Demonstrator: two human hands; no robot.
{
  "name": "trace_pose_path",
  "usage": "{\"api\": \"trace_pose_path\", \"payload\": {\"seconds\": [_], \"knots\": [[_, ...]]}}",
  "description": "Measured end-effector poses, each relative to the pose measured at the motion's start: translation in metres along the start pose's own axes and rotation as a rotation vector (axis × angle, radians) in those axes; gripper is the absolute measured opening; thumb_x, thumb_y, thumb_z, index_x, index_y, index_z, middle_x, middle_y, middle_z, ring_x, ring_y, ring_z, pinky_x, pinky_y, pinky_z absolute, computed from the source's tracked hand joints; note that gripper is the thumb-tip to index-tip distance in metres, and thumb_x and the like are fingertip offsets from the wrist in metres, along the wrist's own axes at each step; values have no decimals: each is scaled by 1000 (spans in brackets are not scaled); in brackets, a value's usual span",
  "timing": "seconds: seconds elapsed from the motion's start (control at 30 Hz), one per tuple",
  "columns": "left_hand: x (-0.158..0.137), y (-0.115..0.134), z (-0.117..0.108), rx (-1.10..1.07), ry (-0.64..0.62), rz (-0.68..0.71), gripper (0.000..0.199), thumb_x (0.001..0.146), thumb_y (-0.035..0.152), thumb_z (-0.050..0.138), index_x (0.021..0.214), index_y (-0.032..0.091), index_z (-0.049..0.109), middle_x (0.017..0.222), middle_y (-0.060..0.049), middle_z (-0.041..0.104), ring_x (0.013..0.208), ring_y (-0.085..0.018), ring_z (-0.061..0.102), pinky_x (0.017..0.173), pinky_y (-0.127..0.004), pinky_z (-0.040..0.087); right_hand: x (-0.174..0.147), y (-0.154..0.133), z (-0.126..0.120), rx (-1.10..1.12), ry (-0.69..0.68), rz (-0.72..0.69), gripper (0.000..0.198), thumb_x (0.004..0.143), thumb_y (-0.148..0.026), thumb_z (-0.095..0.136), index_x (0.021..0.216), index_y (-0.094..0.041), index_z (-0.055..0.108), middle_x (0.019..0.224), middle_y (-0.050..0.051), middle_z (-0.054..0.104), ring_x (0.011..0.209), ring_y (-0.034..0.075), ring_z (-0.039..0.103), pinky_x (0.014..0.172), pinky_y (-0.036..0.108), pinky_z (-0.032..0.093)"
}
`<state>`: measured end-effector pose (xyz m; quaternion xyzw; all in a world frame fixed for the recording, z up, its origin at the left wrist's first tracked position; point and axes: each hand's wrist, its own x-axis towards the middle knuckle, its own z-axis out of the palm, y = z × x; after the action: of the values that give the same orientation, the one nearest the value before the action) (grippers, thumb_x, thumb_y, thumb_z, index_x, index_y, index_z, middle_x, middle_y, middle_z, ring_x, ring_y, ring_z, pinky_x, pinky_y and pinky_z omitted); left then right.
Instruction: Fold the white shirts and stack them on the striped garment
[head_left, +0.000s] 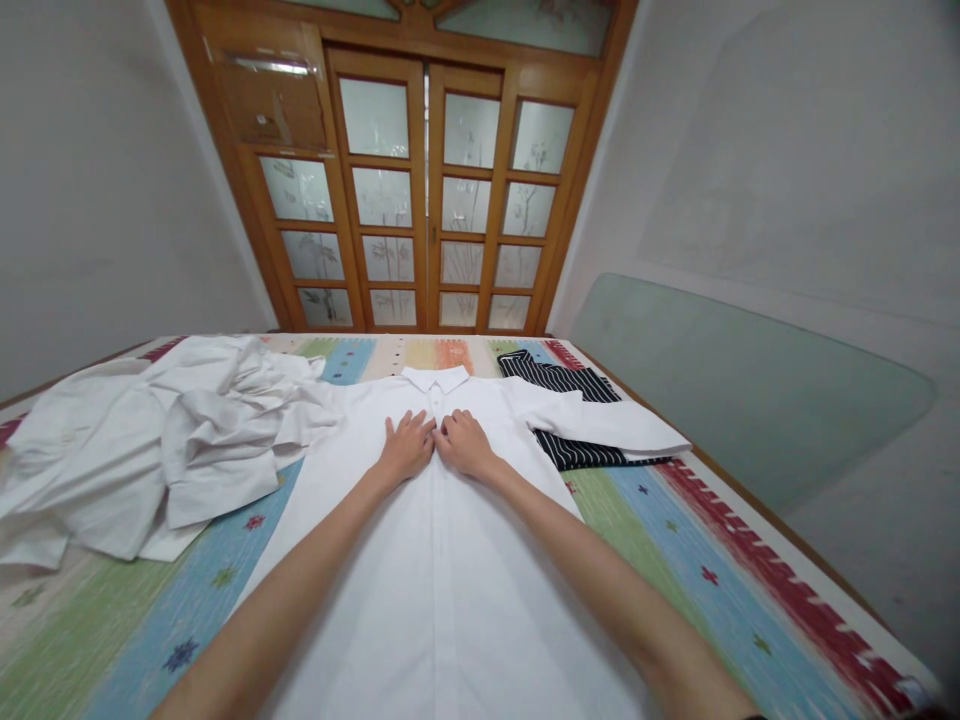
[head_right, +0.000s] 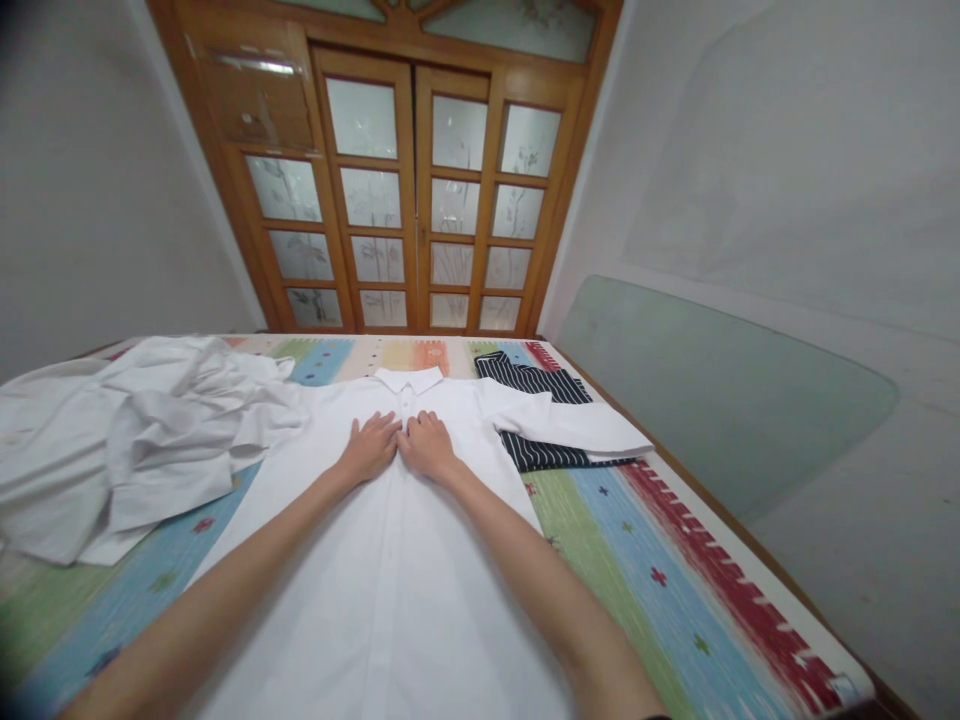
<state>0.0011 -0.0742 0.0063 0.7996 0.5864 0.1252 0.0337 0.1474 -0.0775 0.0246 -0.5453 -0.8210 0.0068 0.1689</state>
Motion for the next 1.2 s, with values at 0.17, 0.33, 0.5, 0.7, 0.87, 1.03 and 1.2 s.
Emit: {"api": "trace_pose_path", "payload": {"seconds": [0.17,0.33,0.5,0.7,0.87,1.03,1.2], "knots": [[8,-14,5,-109,100,117,37,85,19,49,117,22,68,138,-12,59,133,-31,47,112,-57,31,15,1,3,131,-48,113,27,92,-37,53,89,-14,67,88,10,71,84,21,61,72,28,38],[14,-17,6,-244,157,250,28,78,14,53,97,21,72,111,-9,71,108,-24,62,99,-40,46,16,5,12,176,-2,127,20,87,-32,58,82,-15,68,83,9,71,77,19,60,68,27,35],[14,-8,6,-190,224,223,12,81,21,56,89,19,66,97,-9,68,95,-24,60,86,-39,47,16,11,19,257,73,152,18,86,-19,53,76,-16,68,80,8,72,74,16,58,69,25,35],[7,-2,6,-165,317,224,6,80,22,57,80,19,63,90,-9,63,91,-25,56,83,-40,46,16,18,17,506,154,234,19,77,-14,51,61,-17,61,63,0,63,63,13,52,61,22,34],[6,-6,6,-345,280,170,7,75,16,56,76,20,62,79,-4,62,81,-21,58,77,-35,48,18,23,19,648,124,238,21,74,-15,49,56,-17,58,55,-3,55,61,12,50,59,21,33],[7,-7,5,-416,265,161,9,75,16,54,75,20,63,77,-4,64,79,-19,59,77,-33,49,18,26,23,664,114,214,20,73,-17,49,56,-17,59,54,-3,54,61,11,50,59,21,33],[8,-8,2,-501,201,109,12,77,22,55,79,20,67,80,-4,68,78,-18,62,78,-32,50,17,26,22,670,104,209,19,73,-17,50,58,-16,62,55,-3,56,61,11,52,60,20,35]]}}
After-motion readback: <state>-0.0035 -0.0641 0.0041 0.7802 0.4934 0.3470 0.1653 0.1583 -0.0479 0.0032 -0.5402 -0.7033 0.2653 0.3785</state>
